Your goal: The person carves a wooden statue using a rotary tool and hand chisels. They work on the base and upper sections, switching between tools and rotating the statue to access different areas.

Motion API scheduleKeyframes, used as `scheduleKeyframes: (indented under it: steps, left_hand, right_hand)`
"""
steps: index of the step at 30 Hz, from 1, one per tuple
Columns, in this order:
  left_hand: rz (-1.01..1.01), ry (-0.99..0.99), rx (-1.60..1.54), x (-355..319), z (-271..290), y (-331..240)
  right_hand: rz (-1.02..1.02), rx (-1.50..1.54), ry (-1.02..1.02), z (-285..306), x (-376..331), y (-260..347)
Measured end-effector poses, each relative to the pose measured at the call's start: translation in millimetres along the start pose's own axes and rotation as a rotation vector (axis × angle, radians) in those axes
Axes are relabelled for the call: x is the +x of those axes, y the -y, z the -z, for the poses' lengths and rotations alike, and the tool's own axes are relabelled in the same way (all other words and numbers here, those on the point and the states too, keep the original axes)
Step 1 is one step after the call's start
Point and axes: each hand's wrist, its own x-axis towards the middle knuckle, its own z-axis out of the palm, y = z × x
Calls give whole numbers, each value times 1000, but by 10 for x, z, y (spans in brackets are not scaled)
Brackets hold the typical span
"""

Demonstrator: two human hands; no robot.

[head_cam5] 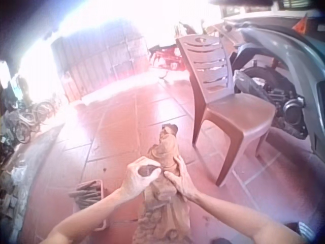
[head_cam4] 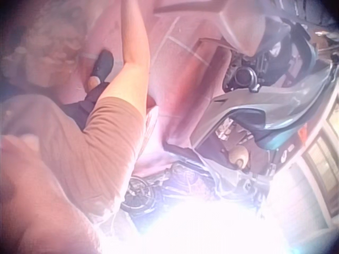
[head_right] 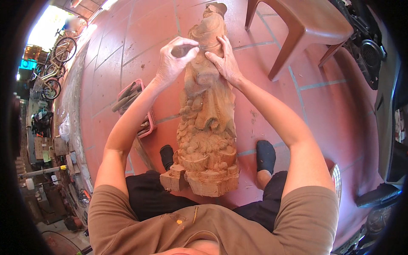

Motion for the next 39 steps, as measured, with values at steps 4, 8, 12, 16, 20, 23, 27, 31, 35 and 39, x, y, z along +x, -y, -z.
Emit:
scheduleKeyframes:
  steps: [4,8,12,16,20,23,27,31,35,39]
  left_hand:
    - [-45,-94,-13,40,-103,66]
    - [-90,9,32,-77,-114,31]
    - [53,45,-42,79,81,23]
    - [114,-96,-114,107,75,143]
    - [50,-14,-75,-22,17,171]
    - [145,106,-174,68,155,175]
    - [276,-34,-279,134,156,257]
    - [109,-45,-104,-55,7,228]
    - [206,76,-182,78,186,232]
    - [339,-75,-354,36,132,316]
  right_hand:
    - [31,-6,-8,-19,9,-13]
    - [26,-28,-11,-9,9,-21]
    - [26,-8,-22,4,7,-34]
    - [12,3,-12,-25,-3,37]
    - [24,-12,-13,-5,13,19]
    - [22,-16,-20,19,18,-24]
    - [14,-16,-10,-7,3,28]
    - [33,-40,-20,7,17,-36]
    - [12,-29,-20,10,19,-30]
    - [27,-24,-17,-15,11,19]
